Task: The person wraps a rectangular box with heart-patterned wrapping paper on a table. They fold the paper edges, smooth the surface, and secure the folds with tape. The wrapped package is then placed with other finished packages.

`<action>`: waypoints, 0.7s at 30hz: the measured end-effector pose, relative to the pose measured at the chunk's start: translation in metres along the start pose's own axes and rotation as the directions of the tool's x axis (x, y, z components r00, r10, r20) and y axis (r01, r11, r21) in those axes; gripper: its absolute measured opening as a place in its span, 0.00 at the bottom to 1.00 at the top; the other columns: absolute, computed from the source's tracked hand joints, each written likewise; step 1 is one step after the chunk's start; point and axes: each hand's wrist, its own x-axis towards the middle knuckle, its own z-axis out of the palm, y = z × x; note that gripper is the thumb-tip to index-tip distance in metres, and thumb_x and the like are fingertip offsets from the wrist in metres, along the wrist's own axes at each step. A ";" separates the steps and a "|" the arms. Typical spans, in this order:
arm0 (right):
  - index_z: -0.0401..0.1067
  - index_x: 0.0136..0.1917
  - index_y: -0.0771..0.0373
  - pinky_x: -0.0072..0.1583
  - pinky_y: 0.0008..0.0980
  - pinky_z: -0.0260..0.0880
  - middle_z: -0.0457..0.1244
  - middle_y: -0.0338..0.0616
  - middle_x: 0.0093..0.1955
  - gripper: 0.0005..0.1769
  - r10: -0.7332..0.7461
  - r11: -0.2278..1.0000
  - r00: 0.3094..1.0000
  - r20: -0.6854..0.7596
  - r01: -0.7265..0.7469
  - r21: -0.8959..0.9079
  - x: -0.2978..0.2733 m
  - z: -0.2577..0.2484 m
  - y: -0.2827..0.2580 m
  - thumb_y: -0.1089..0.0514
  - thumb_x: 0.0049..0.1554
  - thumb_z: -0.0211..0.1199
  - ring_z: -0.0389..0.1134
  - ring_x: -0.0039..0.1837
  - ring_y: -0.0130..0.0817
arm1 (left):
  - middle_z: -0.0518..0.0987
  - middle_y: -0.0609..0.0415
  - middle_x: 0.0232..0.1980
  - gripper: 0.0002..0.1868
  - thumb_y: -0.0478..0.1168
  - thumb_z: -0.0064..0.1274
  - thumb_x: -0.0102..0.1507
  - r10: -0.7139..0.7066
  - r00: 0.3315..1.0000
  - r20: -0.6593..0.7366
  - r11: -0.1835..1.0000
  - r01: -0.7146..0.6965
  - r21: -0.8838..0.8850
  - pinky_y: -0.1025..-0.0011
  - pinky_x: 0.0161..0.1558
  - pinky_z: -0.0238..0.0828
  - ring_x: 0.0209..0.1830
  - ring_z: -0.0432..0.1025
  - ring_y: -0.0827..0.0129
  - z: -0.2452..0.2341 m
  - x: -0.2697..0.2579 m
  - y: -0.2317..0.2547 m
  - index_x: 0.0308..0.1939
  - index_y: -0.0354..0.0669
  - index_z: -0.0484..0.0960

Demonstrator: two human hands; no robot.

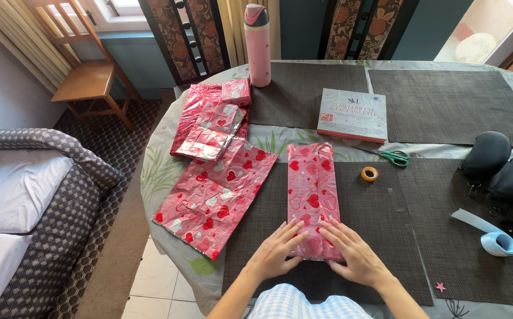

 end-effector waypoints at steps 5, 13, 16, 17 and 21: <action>0.68 0.69 0.60 0.76 0.47 0.53 0.61 0.47 0.74 0.39 -0.023 0.990 0.991 -0.132 0.005 -0.138 -0.011 0.019 0.007 0.63 0.43 0.68 0.56 0.78 0.44 | 0.72 0.42 0.76 0.29 0.31 0.53 0.61 0.041 0.993 -0.107 0.978 -0.018 0.210 0.54 0.81 0.54 0.82 0.60 0.50 0.032 -0.010 -0.011 0.69 0.41 0.78; 0.74 0.61 0.63 0.72 0.52 0.55 0.65 0.47 0.67 0.26 -0.177 0.982 0.977 -0.120 0.167 -0.089 -0.030 0.012 0.016 0.59 0.48 0.68 0.62 0.73 0.45 | 0.74 0.41 0.68 0.27 0.31 0.56 0.52 0.130 0.991 0.008 0.991 -0.130 0.014 0.45 0.74 0.49 0.73 0.64 0.48 0.010 -0.012 -0.005 0.58 0.37 0.80; 0.75 0.58 0.59 0.72 0.43 0.63 0.68 0.39 0.66 0.23 -0.059 0.998 0.966 -0.252 0.047 -0.052 -0.038 0.006 0.024 0.66 0.48 0.64 0.66 0.71 0.40 | 0.76 0.45 0.69 0.25 0.29 0.55 0.55 0.132 0.989 -0.068 0.991 -0.130 0.026 0.55 0.73 0.60 0.74 0.66 0.52 -0.005 -0.017 -0.015 0.58 0.40 0.81; 0.76 0.58 0.58 0.70 0.41 0.65 0.68 0.38 0.65 0.24 -0.066 0.995 0.967 -0.248 0.046 -0.086 -0.038 0.006 0.029 0.67 0.47 0.63 0.66 0.70 0.39 | 0.76 0.47 0.70 0.25 0.27 0.53 0.55 0.120 0.987 -0.105 0.992 -0.115 0.049 0.59 0.73 0.65 0.74 0.67 0.54 -0.006 -0.018 -0.019 0.58 0.41 0.81; 0.77 0.58 0.57 0.64 0.37 0.69 0.67 0.38 0.60 0.27 -0.072 0.981 0.975 -0.209 0.031 -0.194 -0.037 0.010 0.040 0.69 0.44 0.64 0.66 0.63 0.38 | 0.77 0.50 0.68 0.26 0.26 0.53 0.53 0.188 0.982 -0.023 0.961 -0.180 0.208 0.62 0.69 0.68 0.72 0.68 0.58 -0.008 -0.015 -0.038 0.55 0.43 0.84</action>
